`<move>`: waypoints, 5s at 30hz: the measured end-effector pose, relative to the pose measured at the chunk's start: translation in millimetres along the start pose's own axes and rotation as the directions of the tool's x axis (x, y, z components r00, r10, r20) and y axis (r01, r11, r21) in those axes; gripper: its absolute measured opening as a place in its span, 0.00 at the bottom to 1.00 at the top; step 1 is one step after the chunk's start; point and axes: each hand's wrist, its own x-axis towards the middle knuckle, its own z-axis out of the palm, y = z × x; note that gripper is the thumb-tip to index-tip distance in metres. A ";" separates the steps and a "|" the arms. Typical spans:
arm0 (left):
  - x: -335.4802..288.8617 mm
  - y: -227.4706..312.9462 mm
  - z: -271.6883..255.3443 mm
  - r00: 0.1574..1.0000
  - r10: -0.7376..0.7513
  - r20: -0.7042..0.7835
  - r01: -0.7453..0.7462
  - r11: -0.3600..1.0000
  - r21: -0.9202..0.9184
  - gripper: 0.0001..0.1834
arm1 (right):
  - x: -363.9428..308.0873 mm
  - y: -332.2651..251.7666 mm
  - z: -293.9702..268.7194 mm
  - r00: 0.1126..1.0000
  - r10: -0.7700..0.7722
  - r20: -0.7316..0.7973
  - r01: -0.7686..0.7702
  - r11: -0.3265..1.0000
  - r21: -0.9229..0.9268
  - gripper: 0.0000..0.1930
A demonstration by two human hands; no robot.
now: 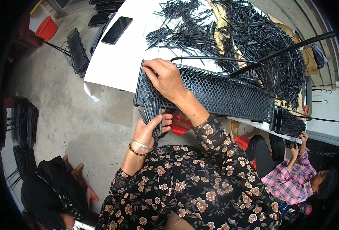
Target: The person inserts small plastic pins into a perforated plastic panel by hand, pushing each pin into a hole until it is seated.
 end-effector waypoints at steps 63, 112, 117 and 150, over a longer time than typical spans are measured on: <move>-4.6 -1.5 4.9 0.989 -0.099 -0.112 0.107 0.992 0.066 0.12 | -3.8 4.6 -7.4 0.989 -0.147 0.024 0.149 0.983 -0.104 0.06; -4.0 -0.6 -2.8 0.997 -0.066 -0.036 0.069 0.994 0.085 0.12 | -8.0 -7.5 -31.1 0.998 0.030 0.059 -0.024 0.995 -0.100 0.09; -7.9 1.1 -0.7 0.999 -0.005 -0.033 0.007 0.998 0.064 0.12 | -23.6 -28.6 -56.0 0.906 0.355 0.228 -0.381 0.921 0.079 0.10; -6.1 -10.5 8.1 0.996 -0.014 -0.093 0.019 0.999 0.046 0.14 | -11.9 10.8 -30.8 0.946 0.268 -0.181 -0.204 0.929 0.308 0.07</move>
